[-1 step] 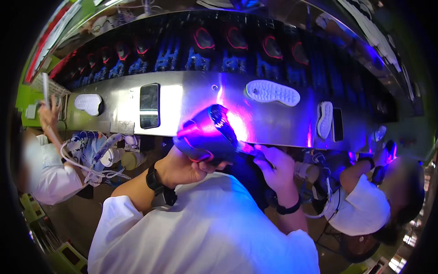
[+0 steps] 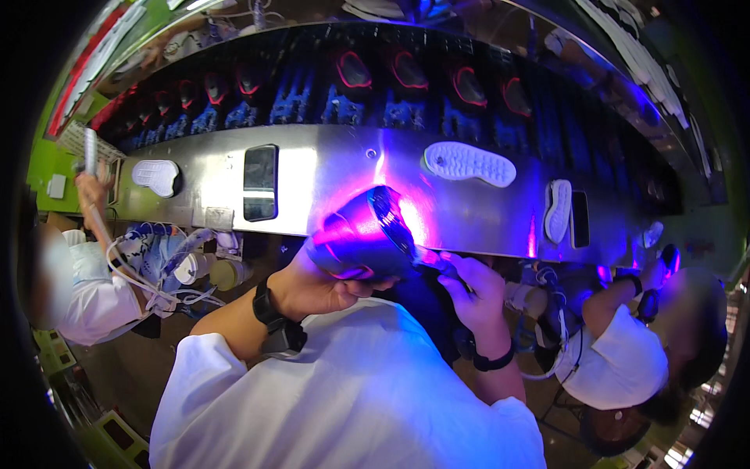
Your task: Applying glue or cleaning compound to the upper part of the shoe using a small brush on an assembly line under a special illumination light.
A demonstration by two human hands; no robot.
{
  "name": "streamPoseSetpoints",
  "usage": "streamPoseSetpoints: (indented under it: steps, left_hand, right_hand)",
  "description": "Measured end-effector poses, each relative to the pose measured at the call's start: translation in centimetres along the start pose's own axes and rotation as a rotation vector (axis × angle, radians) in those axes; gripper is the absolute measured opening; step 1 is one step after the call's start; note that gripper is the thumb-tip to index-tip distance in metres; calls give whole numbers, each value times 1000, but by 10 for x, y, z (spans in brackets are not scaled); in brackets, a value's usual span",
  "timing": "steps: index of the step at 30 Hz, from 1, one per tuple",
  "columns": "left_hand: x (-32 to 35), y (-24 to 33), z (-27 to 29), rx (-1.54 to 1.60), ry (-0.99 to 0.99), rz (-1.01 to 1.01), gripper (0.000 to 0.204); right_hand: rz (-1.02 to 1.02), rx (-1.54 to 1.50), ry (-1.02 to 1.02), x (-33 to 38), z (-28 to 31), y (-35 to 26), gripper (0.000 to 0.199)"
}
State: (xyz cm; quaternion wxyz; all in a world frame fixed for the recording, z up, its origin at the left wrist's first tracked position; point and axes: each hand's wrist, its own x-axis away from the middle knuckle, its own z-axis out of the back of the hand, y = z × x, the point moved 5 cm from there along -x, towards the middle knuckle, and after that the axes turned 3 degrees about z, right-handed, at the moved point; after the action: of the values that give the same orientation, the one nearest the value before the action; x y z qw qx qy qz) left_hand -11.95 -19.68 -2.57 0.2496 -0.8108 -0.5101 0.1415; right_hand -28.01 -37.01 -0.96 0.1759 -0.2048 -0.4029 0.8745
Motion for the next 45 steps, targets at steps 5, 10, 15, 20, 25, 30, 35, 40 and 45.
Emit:
streamPoseSetpoints:
  steps: [5,10,15,20,25,30,35,40,45]
  left_hand:
    - [-26,35,-46,-967,234,-523,49]
    - [-31,41,-87,-1799,534,-905,91]
    - [-27,24,-110,-2708,569,-1315,82]
    - [-16,20,-110,-3123,308,-1556,66]
    - [-4,8,-103,-3348,53,-1694,56]
    - [2,-3,-103,-3466,-161,-1667,48]
    - [9,-3,-103,-3503,-48,-1528,48]
    - [5,4,-98,-3496,-69,-1530,43]
    - [-5,2,-99,-3482,-125,-1612,40]
  right_hand:
    - [-271,-151,3,-23,6,19,38]
    - [-388,-388,55,-15,9,30,37]
    - [-310,-260,74,4,31,25,37]
    - [-288,-215,102,11,66,-9,39]
    - [-136,-134,24,-5,78,-35,35]
    - [40,-69,30,-26,71,-47,35]
    - [-64,-68,-140,-27,65,-45,34]
    - [-99,-72,-206,-27,67,-35,34]
    - [13,-148,10,-45,59,-22,31]
